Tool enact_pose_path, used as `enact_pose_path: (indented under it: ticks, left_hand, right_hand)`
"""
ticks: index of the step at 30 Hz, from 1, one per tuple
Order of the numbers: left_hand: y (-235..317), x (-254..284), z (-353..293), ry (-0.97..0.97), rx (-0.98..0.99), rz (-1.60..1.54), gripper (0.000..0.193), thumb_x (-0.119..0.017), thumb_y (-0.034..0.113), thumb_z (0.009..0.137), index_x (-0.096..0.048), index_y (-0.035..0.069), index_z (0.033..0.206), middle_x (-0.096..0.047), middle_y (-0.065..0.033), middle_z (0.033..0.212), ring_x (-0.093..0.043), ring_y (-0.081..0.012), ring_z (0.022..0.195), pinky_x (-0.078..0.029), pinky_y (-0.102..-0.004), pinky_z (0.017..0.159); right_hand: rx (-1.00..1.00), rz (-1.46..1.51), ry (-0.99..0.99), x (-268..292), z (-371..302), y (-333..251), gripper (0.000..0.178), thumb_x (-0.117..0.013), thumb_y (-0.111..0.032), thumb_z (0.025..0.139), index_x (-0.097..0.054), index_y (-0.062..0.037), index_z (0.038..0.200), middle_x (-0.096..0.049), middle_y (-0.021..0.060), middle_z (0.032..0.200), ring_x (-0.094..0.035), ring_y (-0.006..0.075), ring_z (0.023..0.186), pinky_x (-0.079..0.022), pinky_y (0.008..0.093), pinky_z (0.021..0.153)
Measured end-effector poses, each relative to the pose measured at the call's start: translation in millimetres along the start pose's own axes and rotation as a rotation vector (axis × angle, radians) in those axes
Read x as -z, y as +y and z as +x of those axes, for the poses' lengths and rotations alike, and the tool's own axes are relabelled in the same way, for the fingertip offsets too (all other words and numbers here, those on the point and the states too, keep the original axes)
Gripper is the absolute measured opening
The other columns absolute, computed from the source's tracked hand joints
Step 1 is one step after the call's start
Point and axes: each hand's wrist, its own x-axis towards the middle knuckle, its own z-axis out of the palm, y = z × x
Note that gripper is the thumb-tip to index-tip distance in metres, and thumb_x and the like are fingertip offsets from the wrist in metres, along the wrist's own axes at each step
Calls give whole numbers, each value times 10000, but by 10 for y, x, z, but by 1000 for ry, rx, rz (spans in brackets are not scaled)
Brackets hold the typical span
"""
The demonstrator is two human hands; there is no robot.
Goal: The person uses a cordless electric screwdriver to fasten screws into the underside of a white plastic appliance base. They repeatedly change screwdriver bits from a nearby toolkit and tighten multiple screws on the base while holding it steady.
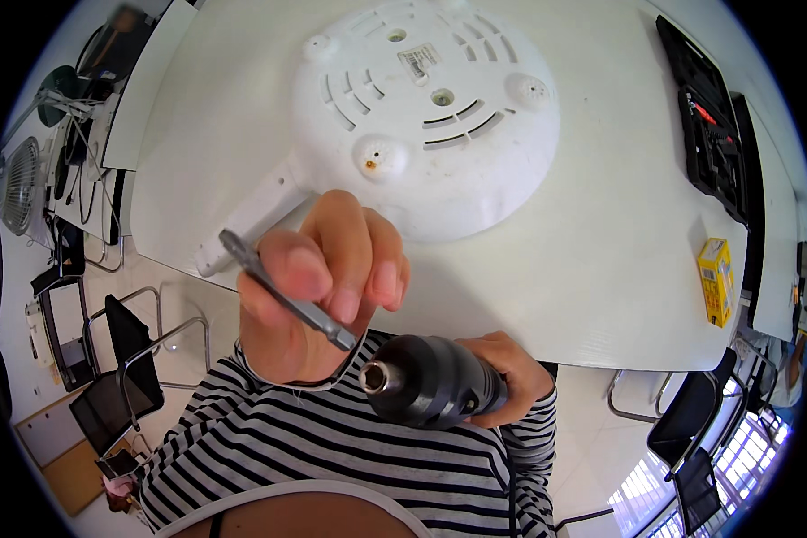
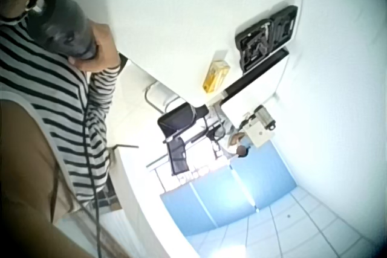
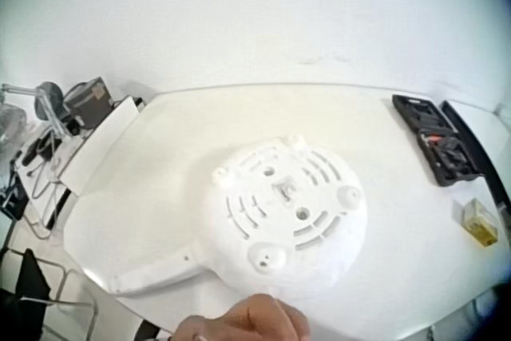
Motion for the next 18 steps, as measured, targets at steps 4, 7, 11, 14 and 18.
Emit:
enact_pose_path:
  ticks: [4,7,11,14,18]
  left_hand:
    - [17,5,-18,-11,-118,106,284,-390,370,904,-573,153,904,-457,-18,823,-454,-169,796,-405,-254,690]
    - [59,1,11,-41,-154,186,275,-425,348,897,-587,134,841,-481,-22,799,-458,-167,772,-410,-236,660]
    - [116,-27,14,-21,-184,281,288,-459,327,889,-617,112,781,-505,-26,761,-463,-163,749,-413,-218,639]
    - [141,-2,31,-54,-223,389,284,-484,307,880,-638,101,760,-515,-32,750,-475,-163,724,-420,-218,614]
    - [186,100,103,-146,-242,486,242,-534,263,851,-659,88,738,-528,-45,769,-491,-172,696,-431,-224,581]
  right_hand:
    - [86,-98,-37,-6,54,-4,588,-729,-270,563,-524,65,1000,-597,90,742,-593,203,611,-448,257,568]
    - [58,-174,-96,42,85,-80,590,-730,-288,563,-527,68,988,-593,89,731,-590,201,598,-443,254,554]
    - [29,-147,-97,33,103,-133,595,-727,-304,561,-530,69,981,-590,95,728,-588,209,593,-441,256,550]
    - [34,-147,-87,27,127,-147,591,-721,-301,561,-530,70,980,-591,100,731,-589,216,595,-443,260,554]
    - [44,-161,-56,17,137,-175,563,-719,-251,541,-533,66,967,-591,106,734,-588,231,598,-447,269,564]
